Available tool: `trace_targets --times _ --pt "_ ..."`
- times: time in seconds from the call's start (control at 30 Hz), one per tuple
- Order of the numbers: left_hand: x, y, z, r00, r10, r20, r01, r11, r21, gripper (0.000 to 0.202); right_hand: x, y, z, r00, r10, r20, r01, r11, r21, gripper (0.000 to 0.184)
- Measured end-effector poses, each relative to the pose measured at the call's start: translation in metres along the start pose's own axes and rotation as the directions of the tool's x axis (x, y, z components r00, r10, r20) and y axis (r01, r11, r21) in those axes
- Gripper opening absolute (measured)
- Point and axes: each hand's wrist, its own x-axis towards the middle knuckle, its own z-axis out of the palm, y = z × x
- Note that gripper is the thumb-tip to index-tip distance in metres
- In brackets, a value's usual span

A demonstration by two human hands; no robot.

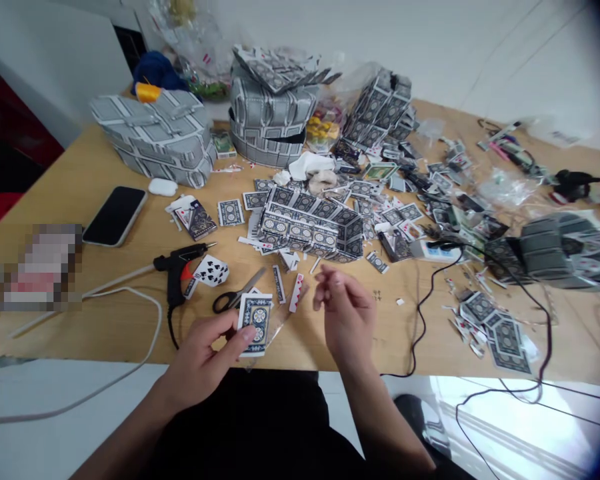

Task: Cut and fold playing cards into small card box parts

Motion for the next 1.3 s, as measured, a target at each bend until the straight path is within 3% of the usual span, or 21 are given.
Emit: trace_targets --times 0.1,0.17,0.27,0.33,0.43,0.47,0.53,0.6,0.7,0.77,0.83,0.87,0.93,1.03,1.13,1.3 --pt "0.001 0.005 0.002 0.999 -0.013 -0.032 0.012 0.999 -0.046 0.036 0.008 -0.011 -0.007 0.972 -0.074 -0.222 0.098 0.990 0.099 0.021" --pt "0.003 0.010 0.003 0.999 -0.010 -0.033 0.007 0.997 -0.076 0.036 0.008 -0.014 -0.008 0.969 -0.054 -0.239 0.096 0.982 0.164 0.026" --pt "0.008 0.017 0.006 1.000 -0.018 0.001 0.019 0.995 -0.097 0.039 0.003 -0.010 -0.005 0.995 0.065 -0.069 -0.052 0.982 0.180 0.045" --pt "0.012 0.022 0.008 0.999 -0.025 0.030 0.027 0.997 -0.079 0.040 -0.003 -0.003 -0.003 0.990 0.125 0.072 -0.132 0.986 0.103 0.030" --pt "0.020 0.029 0.012 0.998 -0.020 0.063 0.021 1.000 -0.007 0.039 -0.010 0.005 -0.002 0.935 0.161 0.317 -0.180 0.983 0.032 0.046" --pt "0.023 0.031 0.014 0.998 -0.021 0.065 0.019 1.000 0.024 0.038 -0.011 0.007 -0.002 0.908 0.167 0.383 -0.190 0.982 0.022 0.041" --pt "0.030 0.035 0.016 0.997 -0.022 0.073 0.014 0.995 0.102 0.037 -0.012 0.007 -0.002 0.883 0.175 0.436 -0.178 0.983 -0.034 0.028" --pt "0.040 0.037 0.013 0.994 -0.013 0.111 -0.012 0.975 0.220 0.039 -0.010 0.006 -0.003 0.899 0.163 0.406 -0.122 0.985 -0.125 0.038" --pt "0.070 0.038 -0.004 0.988 0.044 0.146 -0.104 0.896 0.431 0.046 -0.006 0.007 -0.007 0.940 0.133 0.314 -0.069 0.976 -0.205 0.045" --pt "0.103 0.036 -0.025 0.993 0.108 -0.043 -0.070 0.850 0.522 0.046 -0.005 0.009 -0.010 0.958 0.128 0.255 -0.087 0.982 -0.169 0.044" --pt "0.145 0.032 -0.047 0.960 0.138 -0.245 0.065 0.738 0.671 0.044 -0.004 0.012 -0.013 0.958 0.168 0.232 -0.149 0.984 -0.096 0.042" --pt "0.167 0.029 -0.057 0.948 0.145 -0.283 0.101 0.706 0.701 0.040 -0.005 0.013 -0.014 0.952 0.196 0.236 -0.188 0.981 -0.057 0.042" --pt "0.207 0.022 -0.071 0.946 0.152 -0.287 0.116 0.666 0.737 0.032 -0.007 0.014 -0.017 0.941 0.232 0.247 -0.238 0.971 -0.006 0.041" --pt "0.251 0.011 -0.076 0.956 0.146 -0.254 0.117 0.606 0.787 0.034 -0.008 0.010 -0.023 0.951 0.212 0.224 -0.222 0.975 0.020 0.038" --pt "0.273 0.003 -0.074 0.970 0.105 -0.219 0.123 0.568 0.814 0.031 -0.008 0.005 -0.031 0.962 0.192 0.195 -0.199 0.980 0.018 0.037" --pt "0.282 0.000 -0.074 0.976 0.046 -0.212 0.151 0.558 0.816 0.021 -0.007 0.004 -0.041 0.963 0.199 0.183 -0.201 0.980 -0.005 0.033"
